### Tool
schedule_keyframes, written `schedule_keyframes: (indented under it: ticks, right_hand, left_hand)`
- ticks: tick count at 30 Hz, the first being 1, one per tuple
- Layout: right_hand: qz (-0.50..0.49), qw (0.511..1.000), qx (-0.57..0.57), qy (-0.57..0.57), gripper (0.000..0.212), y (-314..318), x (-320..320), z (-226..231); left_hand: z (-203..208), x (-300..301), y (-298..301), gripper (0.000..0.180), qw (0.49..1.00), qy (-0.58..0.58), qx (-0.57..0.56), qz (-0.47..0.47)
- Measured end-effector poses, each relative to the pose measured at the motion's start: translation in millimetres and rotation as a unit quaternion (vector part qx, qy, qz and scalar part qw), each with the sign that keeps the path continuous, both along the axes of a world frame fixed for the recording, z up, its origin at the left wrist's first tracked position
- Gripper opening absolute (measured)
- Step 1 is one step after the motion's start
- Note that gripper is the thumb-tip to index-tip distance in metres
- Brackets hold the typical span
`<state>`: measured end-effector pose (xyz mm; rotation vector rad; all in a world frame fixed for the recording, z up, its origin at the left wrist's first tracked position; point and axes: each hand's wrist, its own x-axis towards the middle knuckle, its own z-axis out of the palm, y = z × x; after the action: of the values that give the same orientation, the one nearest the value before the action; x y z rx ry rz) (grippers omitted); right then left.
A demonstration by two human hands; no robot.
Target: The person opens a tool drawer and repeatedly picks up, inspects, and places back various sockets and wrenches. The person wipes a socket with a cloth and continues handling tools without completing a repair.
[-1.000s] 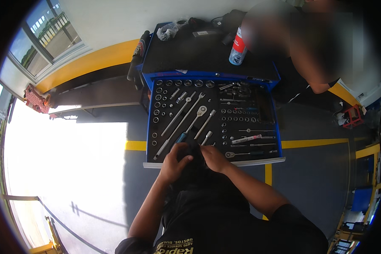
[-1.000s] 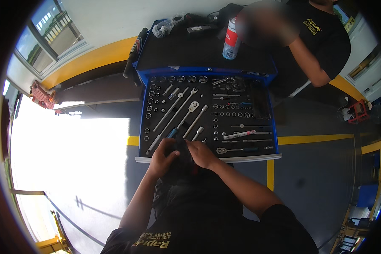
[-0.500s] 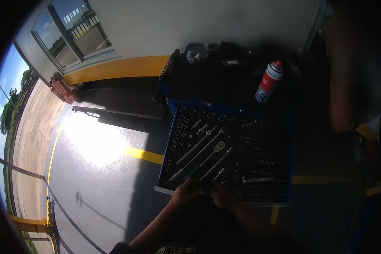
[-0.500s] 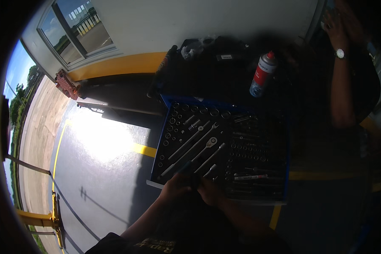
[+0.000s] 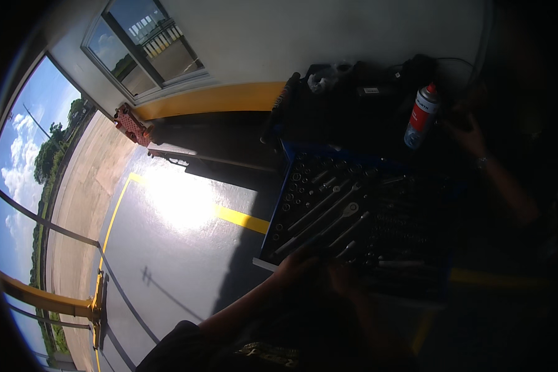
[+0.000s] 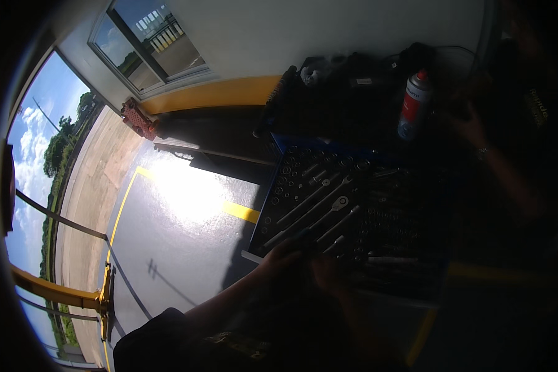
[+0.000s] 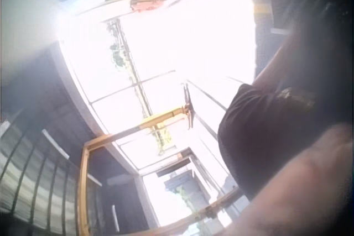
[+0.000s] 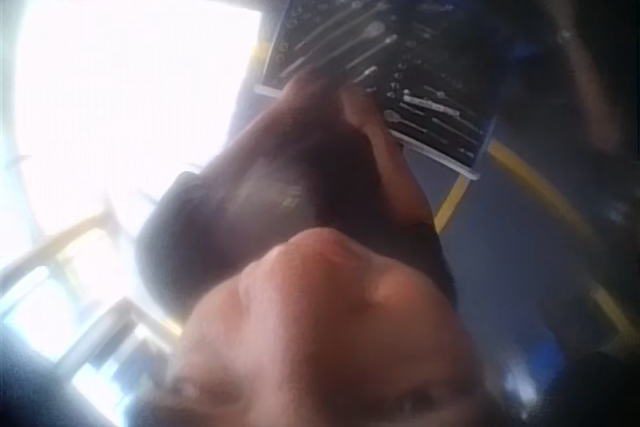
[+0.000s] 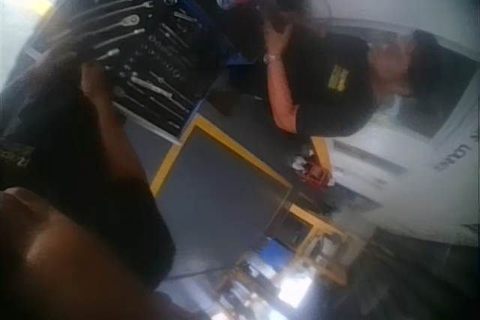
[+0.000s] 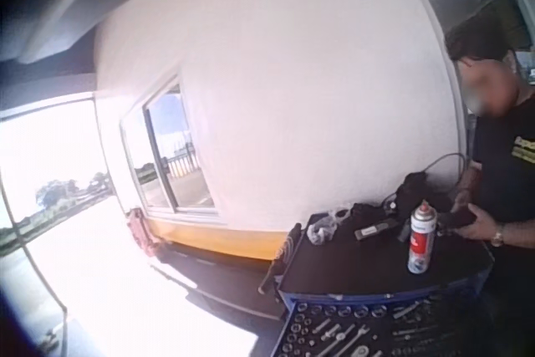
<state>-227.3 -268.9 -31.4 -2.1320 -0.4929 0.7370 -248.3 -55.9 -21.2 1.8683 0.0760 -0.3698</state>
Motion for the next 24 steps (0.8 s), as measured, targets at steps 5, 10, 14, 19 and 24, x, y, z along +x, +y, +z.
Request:
schedule_keyframes:
  ticks: [5,10,14,19,24]
  right_hand:
    - [-0.047,0.969,0.037,-0.241,0.031,-18,-8,-49]
    - [-0.187,0.963,0.177,-0.085,0.044,-26,-13,-16]
    - [-0.161,0.953,0.171,-0.189,0.051,-36,-5,-40]
    - [-0.258,0.95,0.177,0.019,0.04,-12,-1,26]
    - [-0.258,0.956,-0.031,-0.138,0.029,-1,-1,-25]
  left_hand:
    - [17,17,-31,0.045,0.998,-0.034,0.048,-0.031]
    - [3,27,-42,0.046,1.0,-0.002,-0.002,-0.015]
    - [11,40,-36,0.045,0.996,0.045,-0.053,-0.051]
    - [7,38,-40,0.043,0.995,0.043,-0.084,-0.032]
    - [21,29,-33,0.041,0.996,0.005,-0.093,-0.01]
